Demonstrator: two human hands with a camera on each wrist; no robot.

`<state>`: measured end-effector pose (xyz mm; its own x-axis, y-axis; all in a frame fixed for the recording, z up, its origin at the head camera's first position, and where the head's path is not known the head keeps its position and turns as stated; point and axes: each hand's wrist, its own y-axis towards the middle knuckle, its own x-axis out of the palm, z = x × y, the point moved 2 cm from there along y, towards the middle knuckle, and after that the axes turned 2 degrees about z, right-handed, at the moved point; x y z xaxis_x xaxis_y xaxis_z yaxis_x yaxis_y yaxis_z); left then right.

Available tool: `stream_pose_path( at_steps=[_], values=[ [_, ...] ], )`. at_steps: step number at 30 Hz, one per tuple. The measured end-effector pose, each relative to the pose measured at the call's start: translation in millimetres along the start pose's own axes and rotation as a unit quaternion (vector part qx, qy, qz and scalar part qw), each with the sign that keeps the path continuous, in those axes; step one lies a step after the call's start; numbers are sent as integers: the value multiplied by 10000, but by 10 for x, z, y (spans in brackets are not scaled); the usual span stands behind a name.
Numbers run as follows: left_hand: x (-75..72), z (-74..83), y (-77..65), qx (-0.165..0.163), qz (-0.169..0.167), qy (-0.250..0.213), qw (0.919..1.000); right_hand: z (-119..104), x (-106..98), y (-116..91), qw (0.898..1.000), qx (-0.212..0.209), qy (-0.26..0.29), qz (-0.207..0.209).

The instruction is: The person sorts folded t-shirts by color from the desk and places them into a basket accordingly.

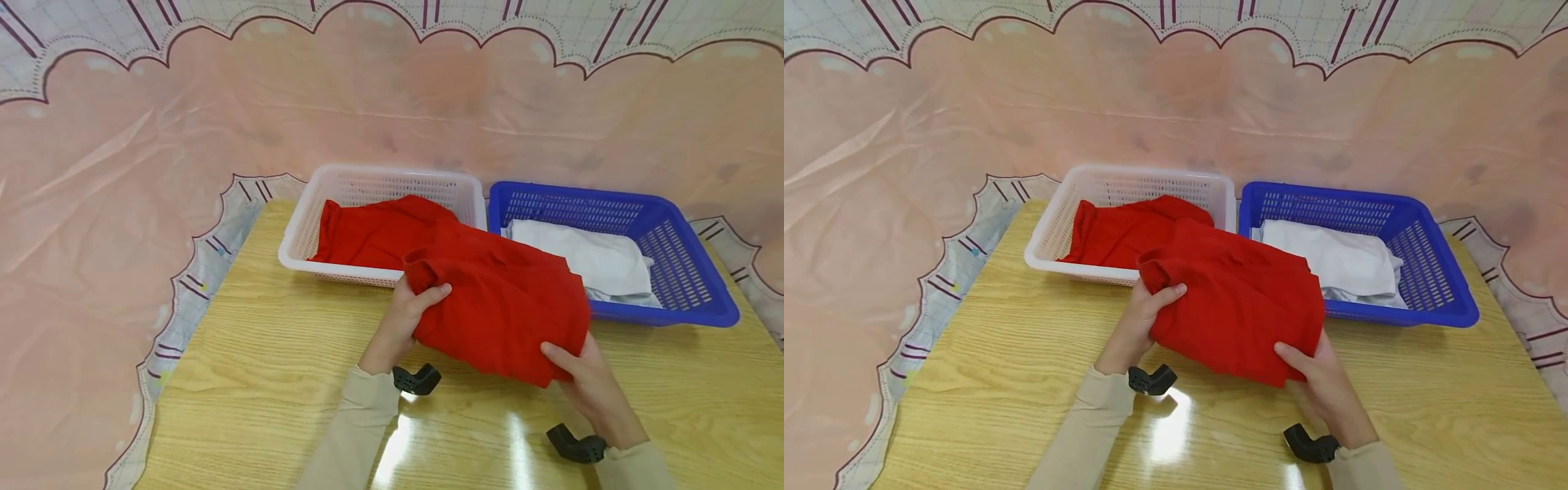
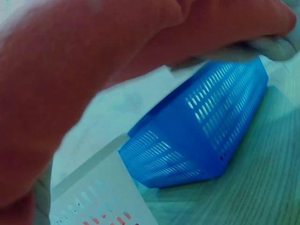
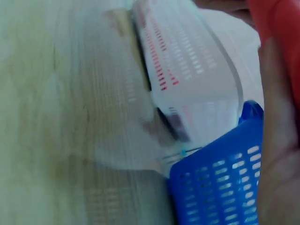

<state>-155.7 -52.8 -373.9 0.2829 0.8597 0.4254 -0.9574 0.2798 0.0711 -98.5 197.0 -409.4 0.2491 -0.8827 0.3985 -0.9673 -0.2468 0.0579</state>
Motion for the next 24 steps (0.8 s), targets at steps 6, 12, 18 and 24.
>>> stream_pose_path(
  at_steps=[6,12,18,24],
  values=[
    [-128,-101,50,-159,383,-205,9989,-48,122,180,9831,315,-1645,743],
    [-215,-55,51,-278,463,-434,9976,-64,190,344,9898,-58,-889,1108],
    [-298,-9,49,-419,574,-573,9958,-68,263,496,9903,-501,231,1273],
    [-395,94,36,-440,94,-77,9990,-101,331,620,9835,-853,753,1410]
  ],
)
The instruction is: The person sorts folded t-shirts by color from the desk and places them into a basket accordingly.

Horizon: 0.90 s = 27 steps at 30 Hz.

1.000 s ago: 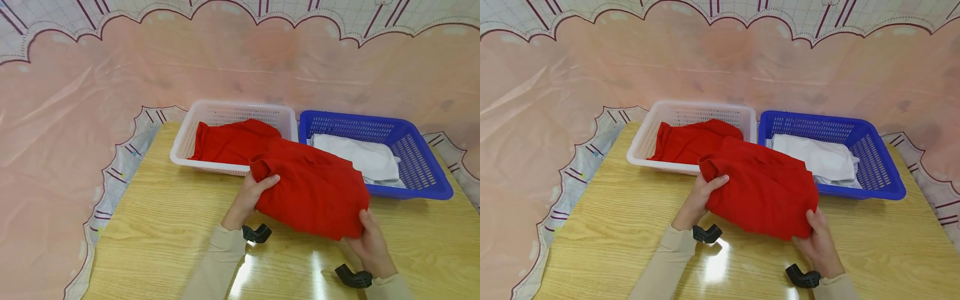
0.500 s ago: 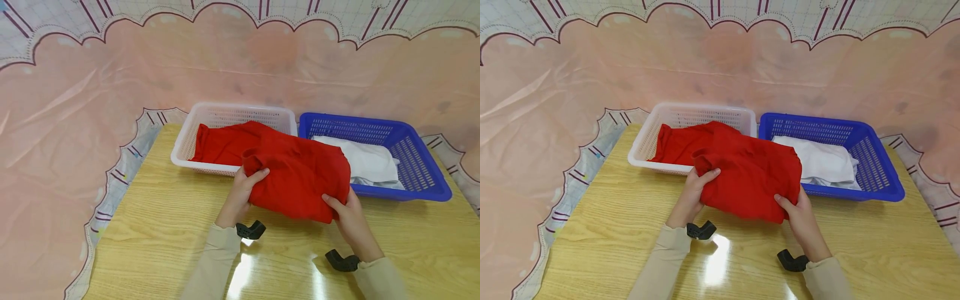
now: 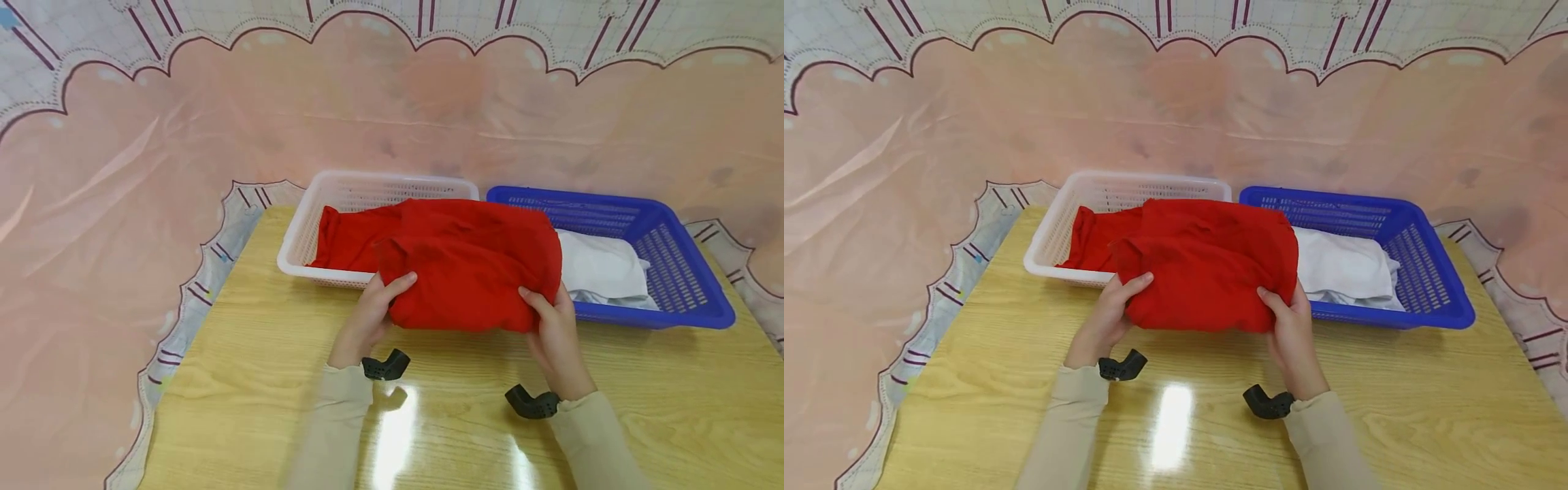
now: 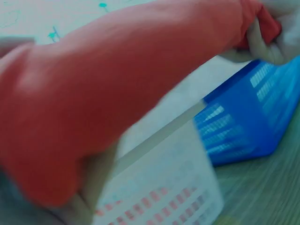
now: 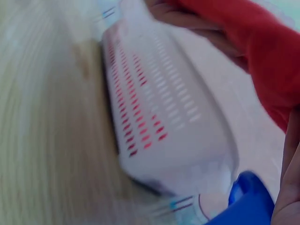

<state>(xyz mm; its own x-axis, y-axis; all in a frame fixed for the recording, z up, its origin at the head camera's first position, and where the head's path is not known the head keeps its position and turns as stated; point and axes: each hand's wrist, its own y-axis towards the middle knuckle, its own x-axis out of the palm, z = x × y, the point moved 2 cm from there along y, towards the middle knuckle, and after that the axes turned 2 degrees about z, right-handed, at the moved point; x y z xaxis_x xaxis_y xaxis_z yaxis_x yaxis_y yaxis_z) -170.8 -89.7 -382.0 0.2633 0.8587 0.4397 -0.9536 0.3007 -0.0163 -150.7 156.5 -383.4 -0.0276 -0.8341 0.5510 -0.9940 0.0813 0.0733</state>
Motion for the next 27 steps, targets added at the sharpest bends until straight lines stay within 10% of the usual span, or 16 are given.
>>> stream_pose_path(
  at_steps=[9,27],
  values=[
    [-69,158,9,179,-1185,723,9902,-47,133,140,9937,-310,1073,-125],
    [-161,412,181,849,-947,422,9910,3,357,382,9842,-424,1702,-260]
  ],
)
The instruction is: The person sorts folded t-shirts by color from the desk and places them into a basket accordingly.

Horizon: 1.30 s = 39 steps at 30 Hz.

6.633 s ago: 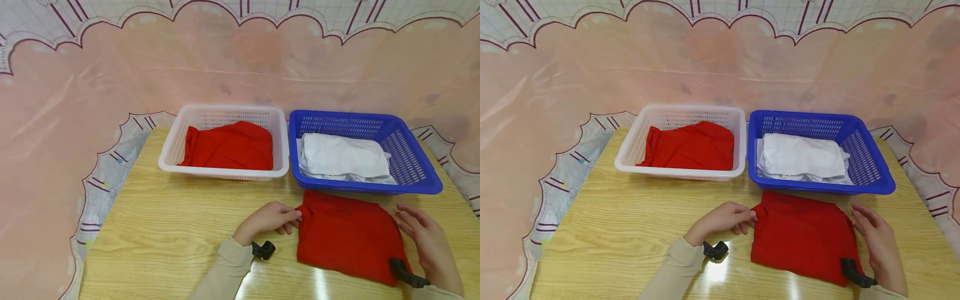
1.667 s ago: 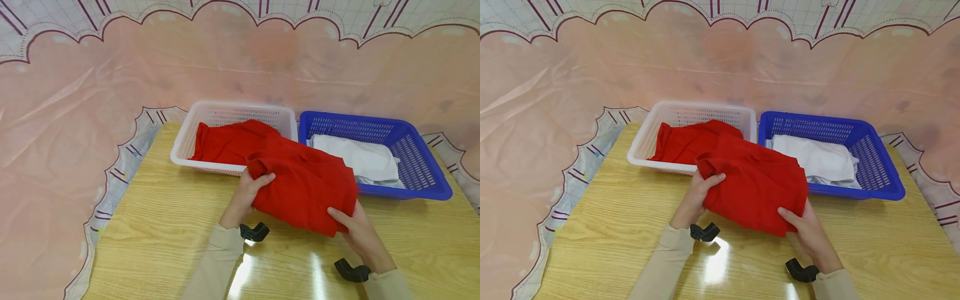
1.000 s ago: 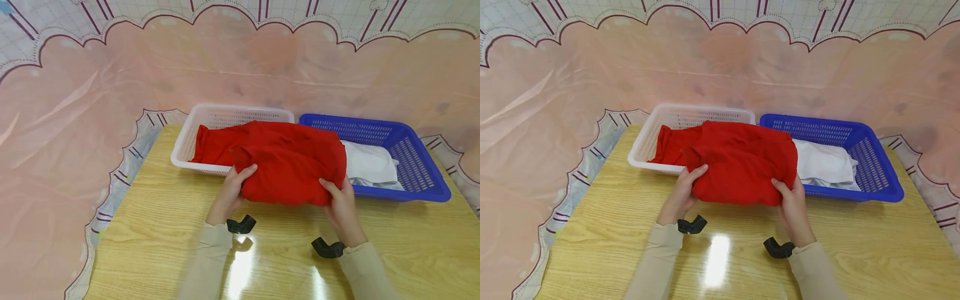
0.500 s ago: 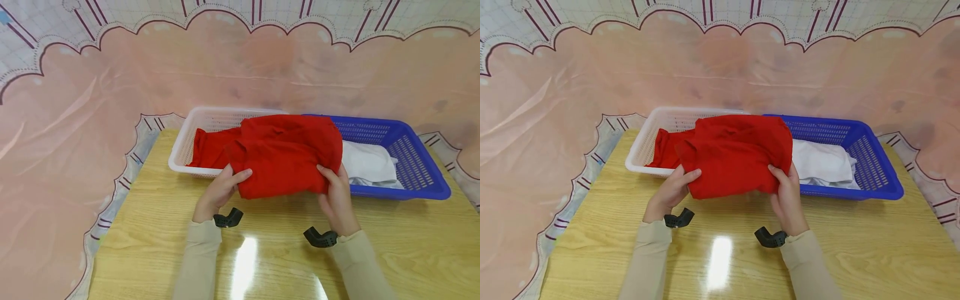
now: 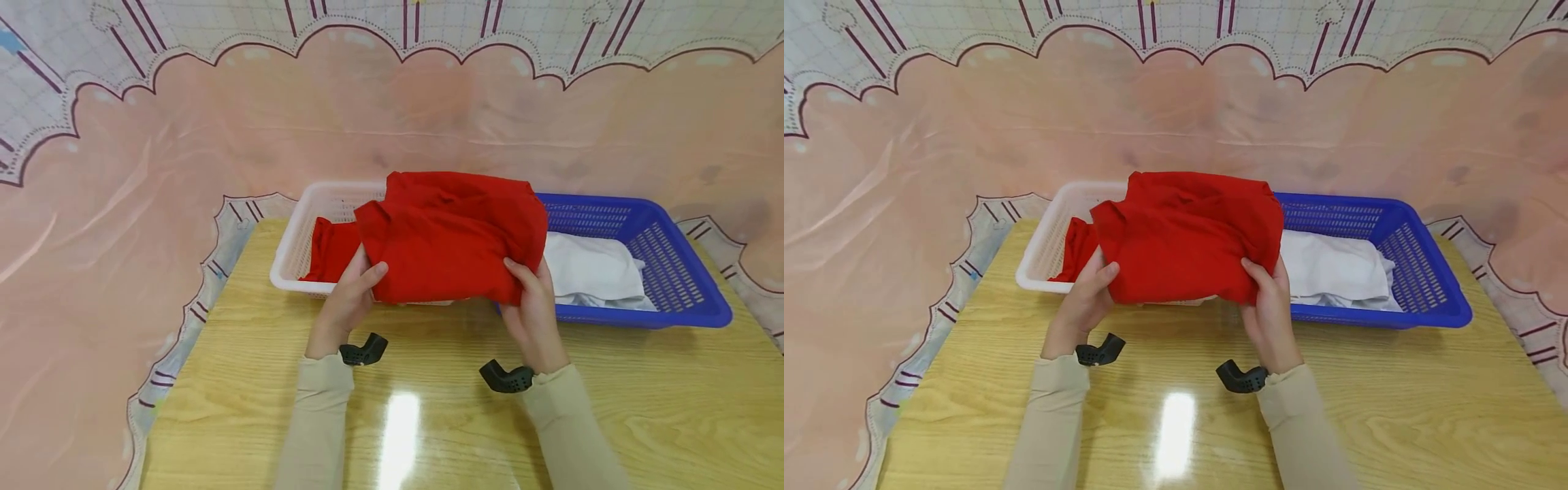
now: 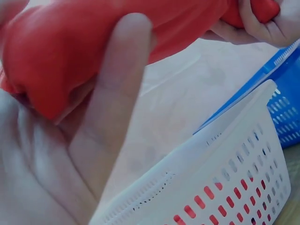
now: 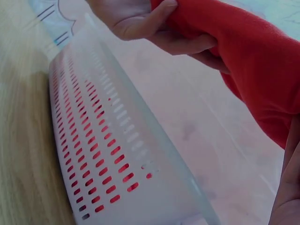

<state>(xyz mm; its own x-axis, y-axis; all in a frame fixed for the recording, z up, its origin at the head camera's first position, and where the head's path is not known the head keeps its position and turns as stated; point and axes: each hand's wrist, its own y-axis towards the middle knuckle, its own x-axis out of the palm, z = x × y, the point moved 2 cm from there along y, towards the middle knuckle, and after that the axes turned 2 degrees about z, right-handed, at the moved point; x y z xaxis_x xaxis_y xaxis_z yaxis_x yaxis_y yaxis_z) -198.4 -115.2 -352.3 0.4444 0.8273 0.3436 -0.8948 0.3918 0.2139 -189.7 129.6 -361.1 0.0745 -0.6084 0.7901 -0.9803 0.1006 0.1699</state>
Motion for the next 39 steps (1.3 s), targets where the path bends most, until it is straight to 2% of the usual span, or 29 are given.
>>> stream_pose_path(
  at_steps=[6,11,17,22,27,30,33,35,39],
  values=[
    [-84,33,12,442,268,-398,9979,103,89,87,10000,22,79,46],
    [-120,61,8,731,844,-459,9927,212,152,152,9999,85,28,141],
    [-174,89,-1,1152,1418,-478,9820,359,210,200,9997,241,8,59],
    [-246,103,-21,1412,1700,-430,9743,438,214,223,9989,372,-292,-81],
    [-315,111,-38,1384,2034,-167,9691,464,232,249,9953,397,-850,-248],
    [-358,115,-45,1370,2334,114,9626,475,257,275,9888,413,-1368,-436],
    [-402,117,-46,1449,2637,326,9531,484,278,306,9759,362,-2061,-619],
    [-429,118,-42,1519,2853,486,9451,489,282,328,9654,314,-2502,-671],
    [-474,125,-38,1598,3210,863,9295,497,276,366,9363,281,-3456,-560]
  ],
)
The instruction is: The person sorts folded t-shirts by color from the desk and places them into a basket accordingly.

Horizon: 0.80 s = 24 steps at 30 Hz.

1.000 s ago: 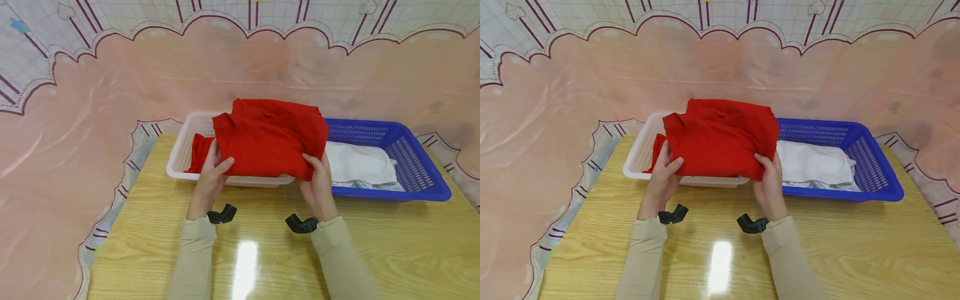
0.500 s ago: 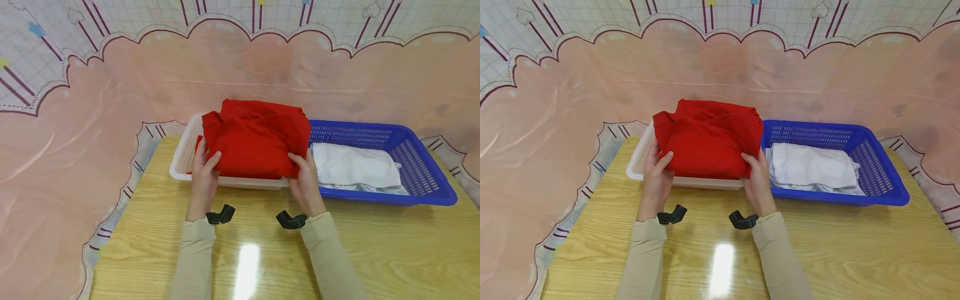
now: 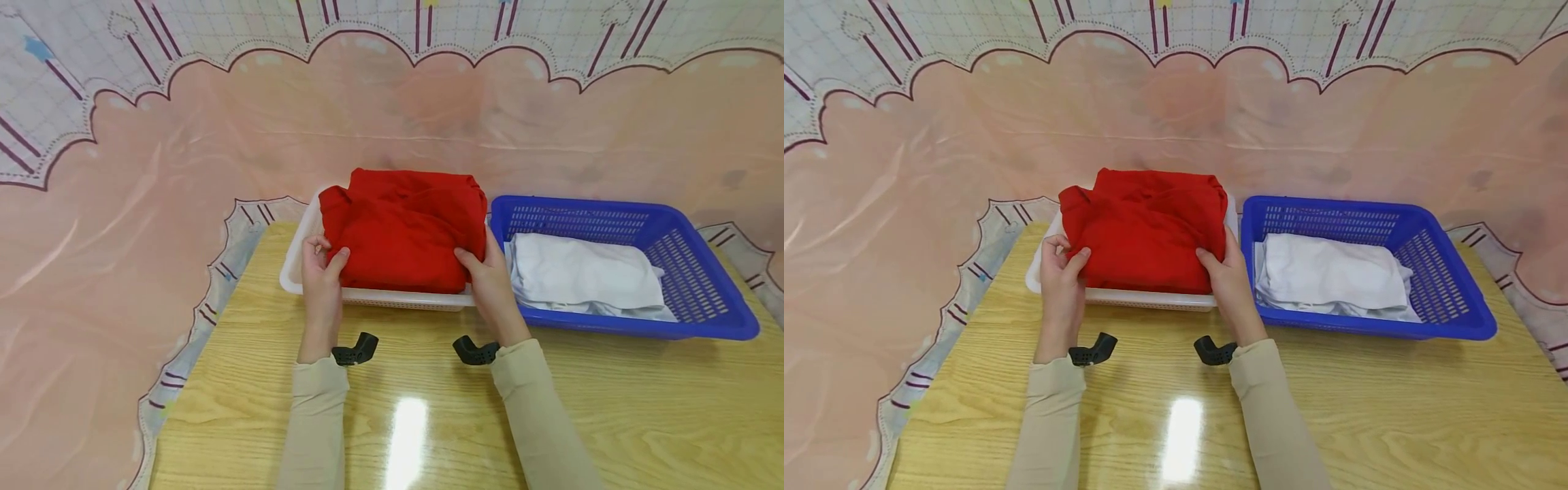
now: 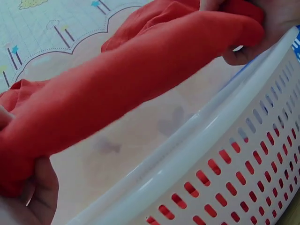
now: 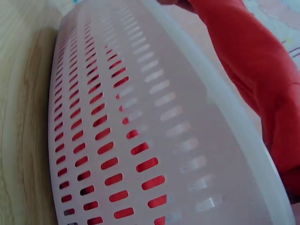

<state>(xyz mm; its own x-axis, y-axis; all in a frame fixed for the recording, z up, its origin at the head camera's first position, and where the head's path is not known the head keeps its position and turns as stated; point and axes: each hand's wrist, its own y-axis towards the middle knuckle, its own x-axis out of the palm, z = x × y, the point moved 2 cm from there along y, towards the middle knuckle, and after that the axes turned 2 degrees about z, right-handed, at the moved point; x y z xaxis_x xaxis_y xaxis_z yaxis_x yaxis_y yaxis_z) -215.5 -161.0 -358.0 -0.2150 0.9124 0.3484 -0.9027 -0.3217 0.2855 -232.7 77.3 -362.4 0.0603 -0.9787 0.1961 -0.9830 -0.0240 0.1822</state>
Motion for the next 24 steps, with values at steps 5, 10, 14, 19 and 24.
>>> stream_pose_path(
  at_steps=[5,10,14,19,24],
  values=[
    [3,61,-19,121,-281,604,9977,-6,-10,34,9937,-14,-1094,260],
    [52,199,-85,74,-550,1643,9848,-22,8,31,9908,-41,-1297,377],
    [57,242,-112,19,-397,2185,9750,-26,26,21,9865,-374,-1544,394],
    [-13,131,-67,83,-319,2377,9708,21,44,15,9659,-1018,-2370,206],
    [-94,-7,-19,233,-306,2597,9649,78,43,-5,9553,-1189,-2706,94]
  ],
)
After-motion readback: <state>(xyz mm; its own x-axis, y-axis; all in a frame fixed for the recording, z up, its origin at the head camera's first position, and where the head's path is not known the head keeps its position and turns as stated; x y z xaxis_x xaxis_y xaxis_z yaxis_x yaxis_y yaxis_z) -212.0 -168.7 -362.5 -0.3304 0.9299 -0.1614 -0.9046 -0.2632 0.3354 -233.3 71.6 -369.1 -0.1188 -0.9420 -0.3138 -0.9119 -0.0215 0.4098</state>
